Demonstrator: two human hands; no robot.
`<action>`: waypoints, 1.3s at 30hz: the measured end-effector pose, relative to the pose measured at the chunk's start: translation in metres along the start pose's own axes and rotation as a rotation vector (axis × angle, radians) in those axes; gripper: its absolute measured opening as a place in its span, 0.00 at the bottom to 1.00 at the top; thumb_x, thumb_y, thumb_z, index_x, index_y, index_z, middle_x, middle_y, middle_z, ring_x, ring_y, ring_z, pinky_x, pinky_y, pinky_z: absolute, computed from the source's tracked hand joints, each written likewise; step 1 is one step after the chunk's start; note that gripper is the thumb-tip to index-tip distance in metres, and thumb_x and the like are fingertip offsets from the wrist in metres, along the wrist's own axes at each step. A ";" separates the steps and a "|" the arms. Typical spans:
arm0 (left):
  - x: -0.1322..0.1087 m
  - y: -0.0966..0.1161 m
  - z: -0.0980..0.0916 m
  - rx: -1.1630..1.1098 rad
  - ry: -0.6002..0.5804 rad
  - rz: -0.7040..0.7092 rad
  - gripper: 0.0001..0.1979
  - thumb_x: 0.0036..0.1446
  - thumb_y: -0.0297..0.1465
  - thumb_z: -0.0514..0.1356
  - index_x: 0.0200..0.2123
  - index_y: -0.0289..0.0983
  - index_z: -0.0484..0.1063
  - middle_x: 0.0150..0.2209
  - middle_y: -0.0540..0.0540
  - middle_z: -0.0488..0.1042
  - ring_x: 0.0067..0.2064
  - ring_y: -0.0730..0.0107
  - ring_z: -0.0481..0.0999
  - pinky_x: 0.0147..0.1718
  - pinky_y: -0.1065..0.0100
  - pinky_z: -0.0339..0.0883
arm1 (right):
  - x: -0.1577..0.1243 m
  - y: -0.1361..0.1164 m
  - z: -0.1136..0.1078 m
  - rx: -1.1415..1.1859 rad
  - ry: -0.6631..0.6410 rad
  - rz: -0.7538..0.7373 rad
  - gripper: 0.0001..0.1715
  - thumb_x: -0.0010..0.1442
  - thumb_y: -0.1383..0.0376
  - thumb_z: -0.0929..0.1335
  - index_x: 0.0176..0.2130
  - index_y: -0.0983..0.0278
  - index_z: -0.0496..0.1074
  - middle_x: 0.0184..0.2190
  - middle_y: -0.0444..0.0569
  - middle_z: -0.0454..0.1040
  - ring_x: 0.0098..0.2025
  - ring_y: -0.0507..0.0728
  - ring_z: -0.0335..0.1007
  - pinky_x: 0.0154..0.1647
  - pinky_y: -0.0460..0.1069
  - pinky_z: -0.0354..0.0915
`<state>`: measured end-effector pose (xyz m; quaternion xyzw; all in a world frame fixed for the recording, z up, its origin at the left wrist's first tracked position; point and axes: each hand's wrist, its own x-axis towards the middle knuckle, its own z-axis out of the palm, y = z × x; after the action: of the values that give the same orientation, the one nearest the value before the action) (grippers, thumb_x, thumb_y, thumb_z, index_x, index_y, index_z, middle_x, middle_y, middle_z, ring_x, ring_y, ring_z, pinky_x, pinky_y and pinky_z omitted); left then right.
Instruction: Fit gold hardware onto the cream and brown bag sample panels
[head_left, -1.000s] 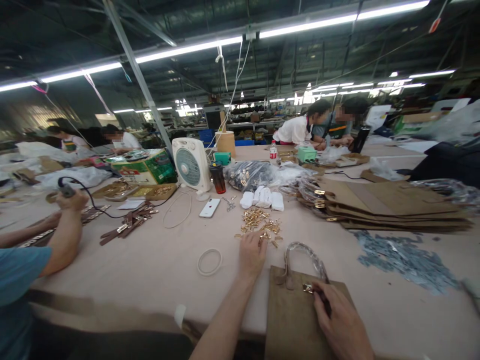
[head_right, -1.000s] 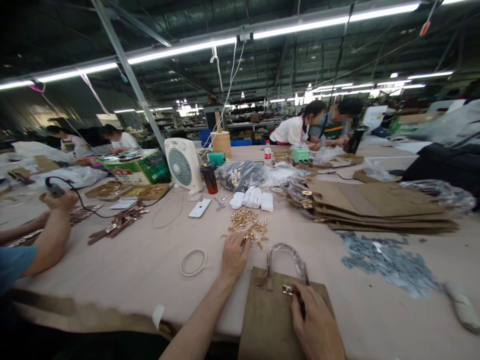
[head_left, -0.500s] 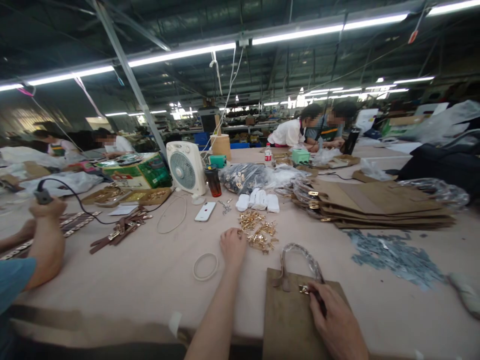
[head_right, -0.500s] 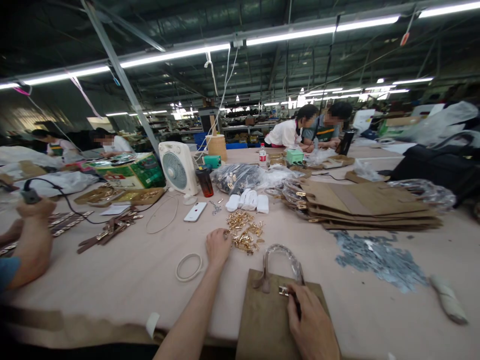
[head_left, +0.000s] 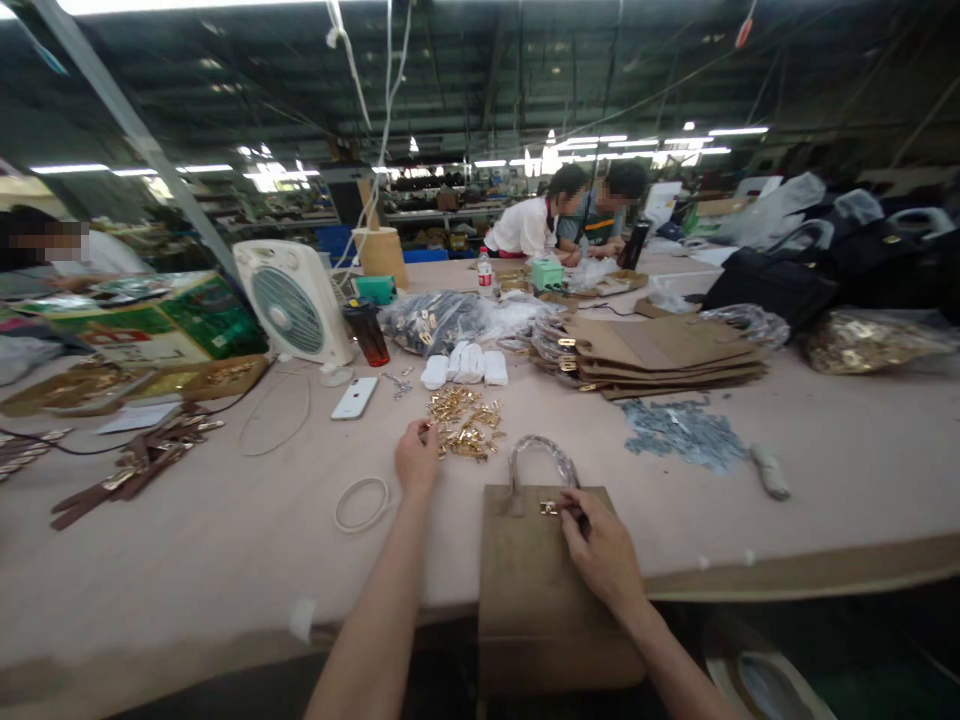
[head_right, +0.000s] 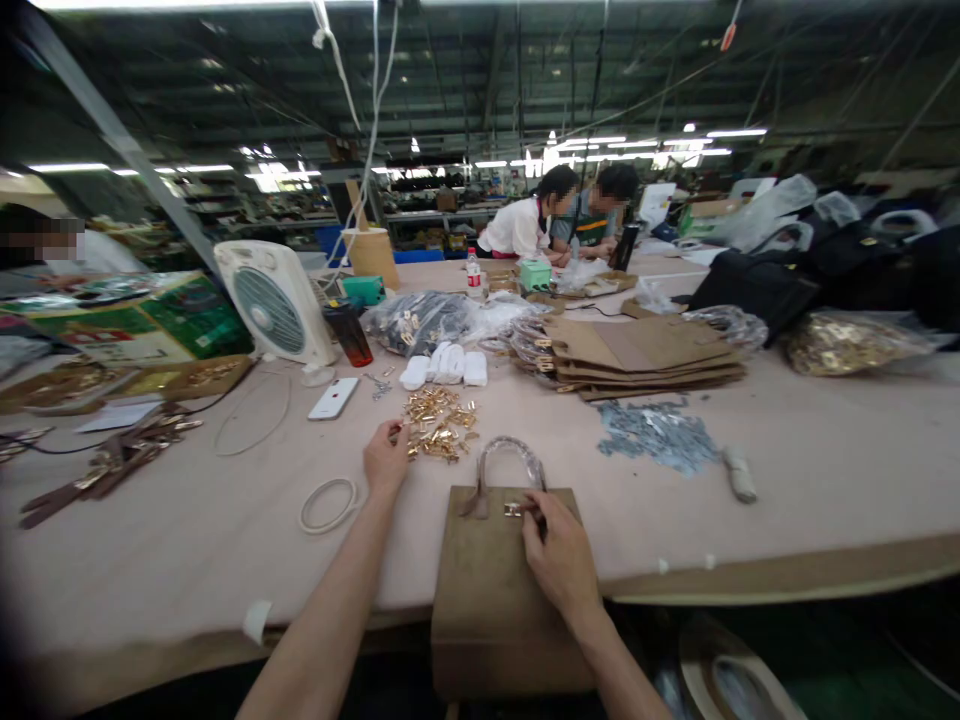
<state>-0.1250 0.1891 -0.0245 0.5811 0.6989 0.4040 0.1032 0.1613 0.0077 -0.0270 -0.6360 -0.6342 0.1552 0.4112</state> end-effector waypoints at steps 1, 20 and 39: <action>0.001 -0.001 0.001 -0.027 0.003 -0.014 0.17 0.69 0.41 0.55 0.53 0.38 0.72 0.49 0.40 0.81 0.45 0.59 0.78 0.47 0.60 0.68 | 0.001 0.000 -0.001 0.029 0.010 0.018 0.19 0.66 0.63 0.62 0.53 0.61 0.74 0.46 0.53 0.80 0.47 0.61 0.77 0.53 0.57 0.72; 0.000 -0.009 0.000 -0.017 0.136 0.010 0.16 0.64 0.37 0.59 0.52 0.40 0.77 0.48 0.42 0.81 0.49 0.58 0.77 0.53 0.59 0.69 | 0.002 0.009 -0.005 0.172 0.033 0.150 0.21 0.64 0.57 0.64 0.52 0.62 0.75 0.44 0.51 0.82 0.44 0.60 0.80 0.50 0.54 0.74; 0.011 0.016 0.007 0.248 -0.070 0.024 0.15 0.60 0.44 0.61 0.43 0.42 0.82 0.52 0.39 0.77 0.55 0.46 0.70 0.52 0.52 0.65 | 0.002 0.014 -0.002 0.168 0.023 0.134 0.19 0.64 0.57 0.65 0.50 0.60 0.76 0.44 0.51 0.82 0.44 0.61 0.81 0.49 0.55 0.74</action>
<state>-0.1120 0.2015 -0.0145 0.6116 0.7323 0.2953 0.0500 0.1724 0.0108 -0.0348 -0.6421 -0.5702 0.2275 0.4592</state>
